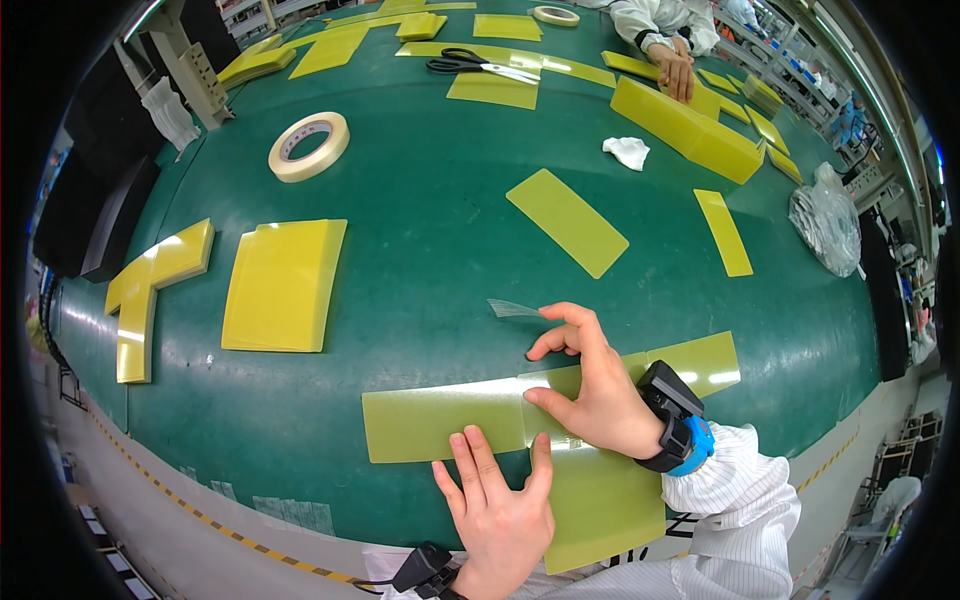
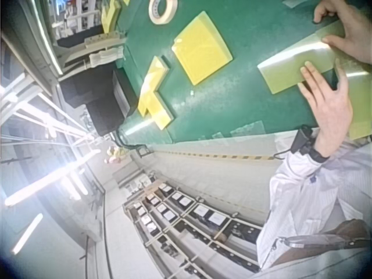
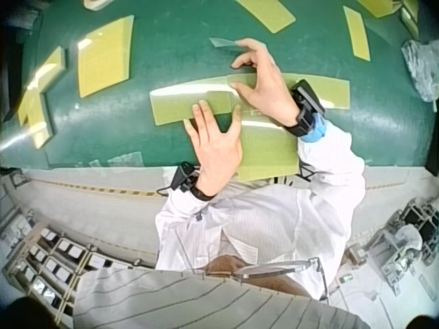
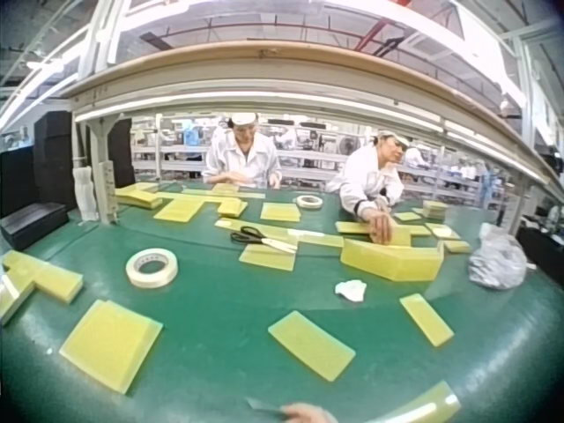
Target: Assembling yellow plastic components using tape and scissors at a factory workstation.
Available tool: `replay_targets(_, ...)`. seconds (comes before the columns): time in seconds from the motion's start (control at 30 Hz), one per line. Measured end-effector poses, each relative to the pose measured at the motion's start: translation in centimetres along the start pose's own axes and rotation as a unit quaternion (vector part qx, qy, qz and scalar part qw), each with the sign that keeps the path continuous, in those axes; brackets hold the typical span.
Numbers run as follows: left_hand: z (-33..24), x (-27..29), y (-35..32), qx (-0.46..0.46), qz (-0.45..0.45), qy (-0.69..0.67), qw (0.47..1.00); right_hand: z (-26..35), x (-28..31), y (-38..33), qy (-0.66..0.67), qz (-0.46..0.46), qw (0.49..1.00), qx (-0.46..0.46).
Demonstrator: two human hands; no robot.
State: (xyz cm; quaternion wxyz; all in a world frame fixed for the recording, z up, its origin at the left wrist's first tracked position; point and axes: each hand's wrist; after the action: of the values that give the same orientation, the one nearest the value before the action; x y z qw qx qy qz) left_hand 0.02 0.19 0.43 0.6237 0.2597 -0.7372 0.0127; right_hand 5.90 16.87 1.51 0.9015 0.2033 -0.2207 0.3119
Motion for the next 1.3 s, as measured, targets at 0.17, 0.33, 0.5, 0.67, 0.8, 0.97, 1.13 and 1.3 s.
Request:
replay_targets(0.17, 0.0, 0.0, 0.0, -0.003, -0.001, 0.002, 1.000, -0.1, 0.0, 0.0, -0.006, 0.002, 1.000, 0.001)
replay_targets(0.33, -0.1, 0.0, 0.0, -0.001, 0.002, -0.001, 1.000, 0.6, -0.1, 0.0, 0.054, -0.063, 0.996, 0.019)
replay_targets(0.5, 0.0, -0.1, -0.1, 0.005, -0.002, -0.005, 1.000, -0.4, 0.1, 0.3, 0.124, -0.026, 0.992, -0.020)
replay_targets(0.67, -0.1, -0.1, 0.1, 0.002, -0.006, -0.010, 1.000, -0.3, -0.3, 0.2, -0.036, 0.038, 0.996, 0.074)
replay_targets(0.8, 0.0, -0.1, 0.1, 0.002, -0.011, -0.007, 1.000, -0.4, -0.8, 0.3, -0.065, 0.043, 0.994, 0.079)
replay_targets(0.97, 0.0, -0.2, 0.1, 0.000, -0.014, -0.001, 1.000, -0.3, -0.8, 0.2, -0.076, 0.046, 0.993, 0.081)
replay_targets(1.13, -0.1, -0.3, 0.1, -0.001, -0.021, -0.007, 1.000, -0.4, -0.4, 0.3, -0.059, 0.050, 0.994, 0.072)
replay_targets(1.3, 0.0, -0.3, 0.0, 0.002, -0.020, -0.008, 1.000, -0.5, -0.6, 0.3, -0.031, 0.039, 0.997, 0.050)
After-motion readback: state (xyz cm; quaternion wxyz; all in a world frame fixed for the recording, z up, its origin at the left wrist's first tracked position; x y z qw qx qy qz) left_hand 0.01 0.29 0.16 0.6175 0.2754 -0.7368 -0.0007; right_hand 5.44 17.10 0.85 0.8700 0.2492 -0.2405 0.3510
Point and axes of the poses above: each hand's wrist, its own y-axis towards the middle knuckle, its own x-axis out of the back of the hand, z = x × y, and after that the axes turned 10 degrees about -z, right-handed
